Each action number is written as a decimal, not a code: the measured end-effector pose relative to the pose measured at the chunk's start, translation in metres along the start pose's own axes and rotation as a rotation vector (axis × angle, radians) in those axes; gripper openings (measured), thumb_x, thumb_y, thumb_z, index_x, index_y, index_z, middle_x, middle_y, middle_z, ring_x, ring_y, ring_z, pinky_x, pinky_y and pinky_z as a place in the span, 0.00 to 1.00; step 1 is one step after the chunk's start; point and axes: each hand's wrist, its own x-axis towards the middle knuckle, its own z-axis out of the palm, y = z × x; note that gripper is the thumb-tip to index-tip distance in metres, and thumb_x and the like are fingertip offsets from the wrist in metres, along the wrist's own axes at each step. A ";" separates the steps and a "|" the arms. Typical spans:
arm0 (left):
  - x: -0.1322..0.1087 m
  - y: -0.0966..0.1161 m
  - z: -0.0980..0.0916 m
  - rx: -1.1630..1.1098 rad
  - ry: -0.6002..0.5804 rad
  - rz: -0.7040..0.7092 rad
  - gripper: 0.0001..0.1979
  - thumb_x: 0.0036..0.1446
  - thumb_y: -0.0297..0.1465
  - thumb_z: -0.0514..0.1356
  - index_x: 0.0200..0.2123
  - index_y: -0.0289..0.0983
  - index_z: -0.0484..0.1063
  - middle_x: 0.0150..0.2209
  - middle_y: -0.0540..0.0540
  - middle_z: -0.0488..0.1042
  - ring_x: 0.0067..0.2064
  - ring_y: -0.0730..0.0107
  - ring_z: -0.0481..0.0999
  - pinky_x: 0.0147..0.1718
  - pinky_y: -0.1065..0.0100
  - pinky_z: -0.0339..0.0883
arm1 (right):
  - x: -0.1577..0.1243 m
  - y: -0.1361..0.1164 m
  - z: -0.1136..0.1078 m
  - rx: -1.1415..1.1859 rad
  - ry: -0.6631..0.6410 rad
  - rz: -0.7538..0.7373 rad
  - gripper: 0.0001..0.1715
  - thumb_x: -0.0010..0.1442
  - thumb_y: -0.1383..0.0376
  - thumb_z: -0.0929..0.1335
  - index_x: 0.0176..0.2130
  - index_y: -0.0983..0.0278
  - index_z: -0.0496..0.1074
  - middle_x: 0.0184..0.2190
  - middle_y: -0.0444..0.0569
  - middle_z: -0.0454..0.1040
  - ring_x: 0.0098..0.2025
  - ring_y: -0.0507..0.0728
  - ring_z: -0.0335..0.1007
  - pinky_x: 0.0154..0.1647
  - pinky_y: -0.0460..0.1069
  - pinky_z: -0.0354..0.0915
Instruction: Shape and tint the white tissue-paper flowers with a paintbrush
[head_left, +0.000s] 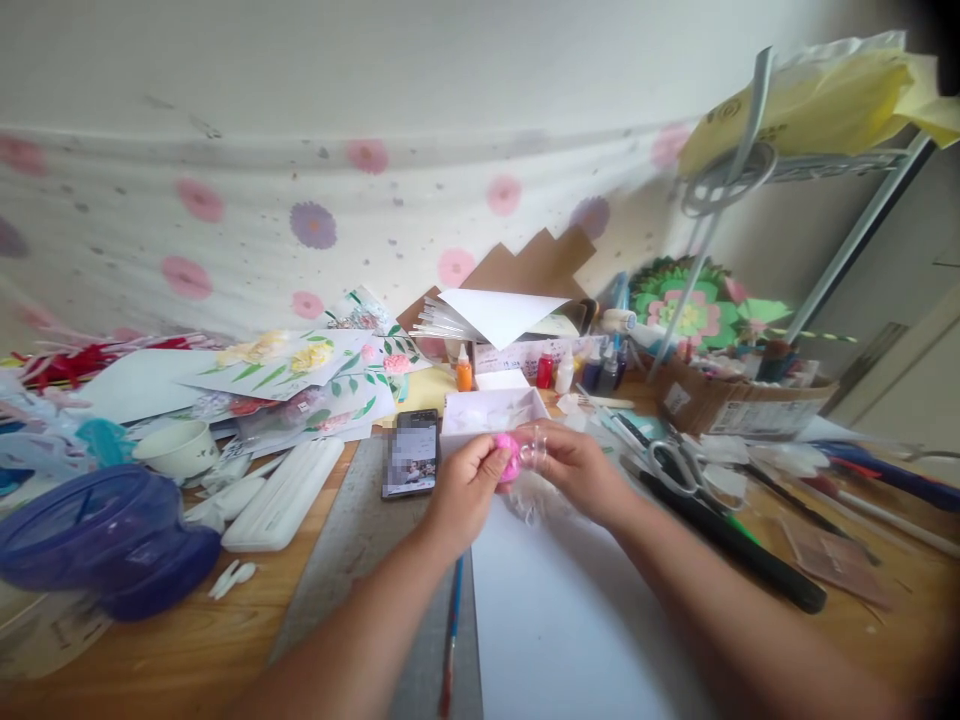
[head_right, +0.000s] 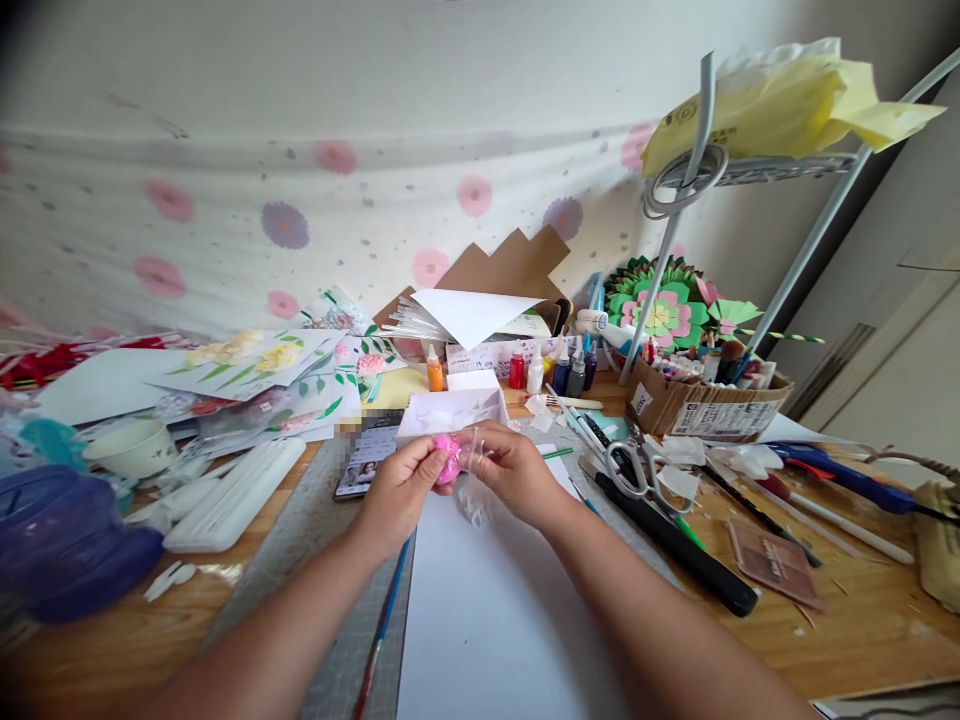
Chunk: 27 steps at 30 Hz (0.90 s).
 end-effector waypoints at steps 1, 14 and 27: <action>0.000 -0.001 0.001 -0.021 -0.006 -0.020 0.18 0.54 0.45 0.56 0.30 0.35 0.69 0.25 0.50 0.69 0.26 0.73 0.69 0.26 0.72 0.67 | 0.000 0.001 -0.001 -0.010 -0.014 -0.012 0.11 0.58 0.62 0.66 0.41 0.61 0.75 0.36 0.51 0.73 0.39 0.56 0.71 0.42 0.51 0.67; 0.007 -0.001 -0.011 -0.105 0.011 -0.229 0.18 0.50 0.46 0.59 0.30 0.34 0.67 0.24 0.50 0.69 0.23 0.72 0.71 0.21 0.70 0.68 | -0.007 0.010 0.000 -0.221 -0.036 -0.219 0.14 0.57 0.67 0.66 0.45 0.62 0.73 0.39 0.54 0.71 0.41 0.57 0.69 0.40 0.51 0.67; 0.008 -0.010 -0.004 -0.015 -0.004 -0.040 0.19 0.52 0.45 0.57 0.22 0.36 0.60 0.18 0.54 0.62 0.20 0.77 0.62 0.21 0.74 0.58 | -0.006 0.002 0.010 -0.201 -0.001 -0.163 0.07 0.57 0.65 0.68 0.37 0.62 0.75 0.34 0.50 0.73 0.35 0.53 0.70 0.36 0.47 0.66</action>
